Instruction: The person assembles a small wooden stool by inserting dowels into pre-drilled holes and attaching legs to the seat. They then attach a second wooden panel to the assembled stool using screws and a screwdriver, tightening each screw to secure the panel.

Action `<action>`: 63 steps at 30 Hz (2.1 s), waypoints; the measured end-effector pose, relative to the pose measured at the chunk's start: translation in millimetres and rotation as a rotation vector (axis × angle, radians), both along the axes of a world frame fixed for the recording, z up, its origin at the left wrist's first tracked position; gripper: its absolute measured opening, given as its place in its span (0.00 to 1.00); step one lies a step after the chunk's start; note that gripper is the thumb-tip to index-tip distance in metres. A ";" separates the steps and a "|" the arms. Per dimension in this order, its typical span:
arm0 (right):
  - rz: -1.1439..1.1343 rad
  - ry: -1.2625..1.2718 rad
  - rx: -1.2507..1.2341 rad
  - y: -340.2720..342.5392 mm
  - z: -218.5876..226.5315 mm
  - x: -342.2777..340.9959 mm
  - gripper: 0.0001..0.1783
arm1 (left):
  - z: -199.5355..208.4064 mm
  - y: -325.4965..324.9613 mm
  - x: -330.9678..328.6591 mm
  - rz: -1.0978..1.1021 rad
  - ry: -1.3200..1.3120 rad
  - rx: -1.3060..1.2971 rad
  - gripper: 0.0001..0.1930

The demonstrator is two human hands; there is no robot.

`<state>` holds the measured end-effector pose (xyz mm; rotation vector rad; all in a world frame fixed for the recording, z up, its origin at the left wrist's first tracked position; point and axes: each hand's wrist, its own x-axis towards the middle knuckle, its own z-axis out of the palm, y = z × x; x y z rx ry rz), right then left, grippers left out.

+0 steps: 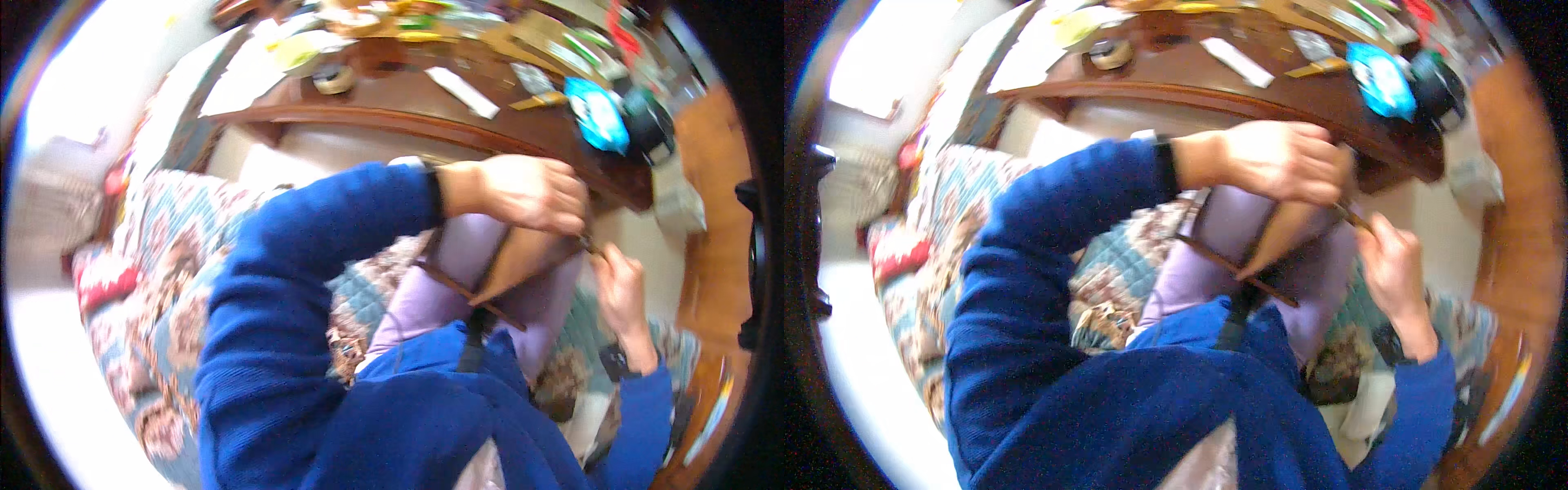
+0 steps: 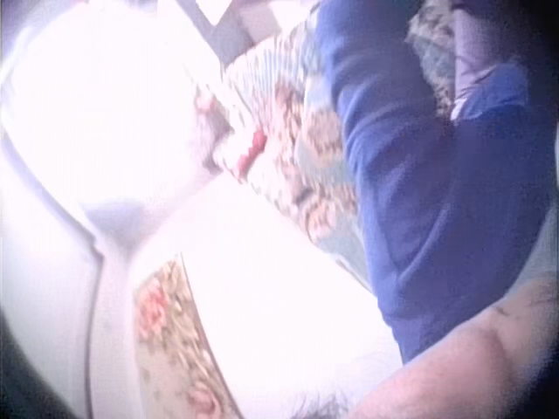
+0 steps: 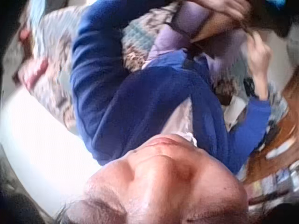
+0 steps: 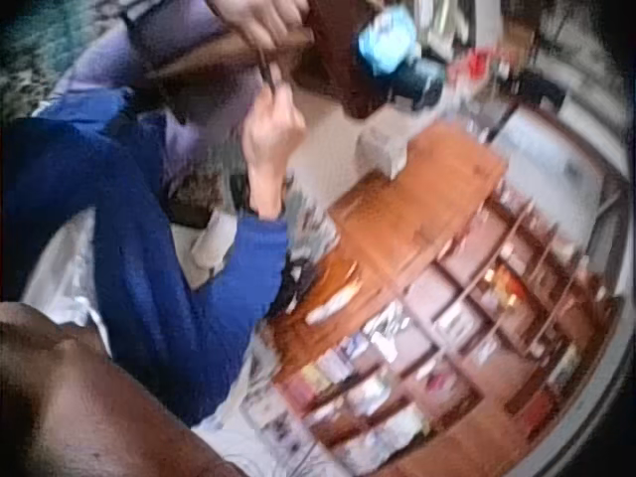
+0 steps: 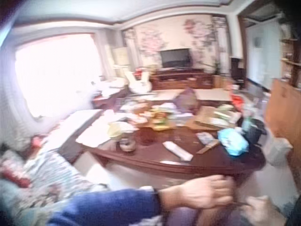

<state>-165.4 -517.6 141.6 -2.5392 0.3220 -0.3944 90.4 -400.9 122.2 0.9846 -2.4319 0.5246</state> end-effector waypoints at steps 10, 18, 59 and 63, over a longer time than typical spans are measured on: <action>-0.040 0.056 -0.053 -12.9 -8.0 -9.2 0.17 | -1.9 16.4 -43.9 0.514 0.361 0.149 0.10; -0.016 0.037 -0.124 3.7 -2.2 1.9 0.18 | 2.0 31.3 -79.3 0.973 1.368 0.591 0.34; -0.045 0.016 -0.219 0.1 4.1 5.3 0.25 | 6.7 6.8 -40.6 0.571 1.585 1.277 0.15; -0.030 0.023 -0.194 -0.5 5.2 6.1 0.25 | 10.8 4.7 -37.5 0.573 1.339 1.103 0.17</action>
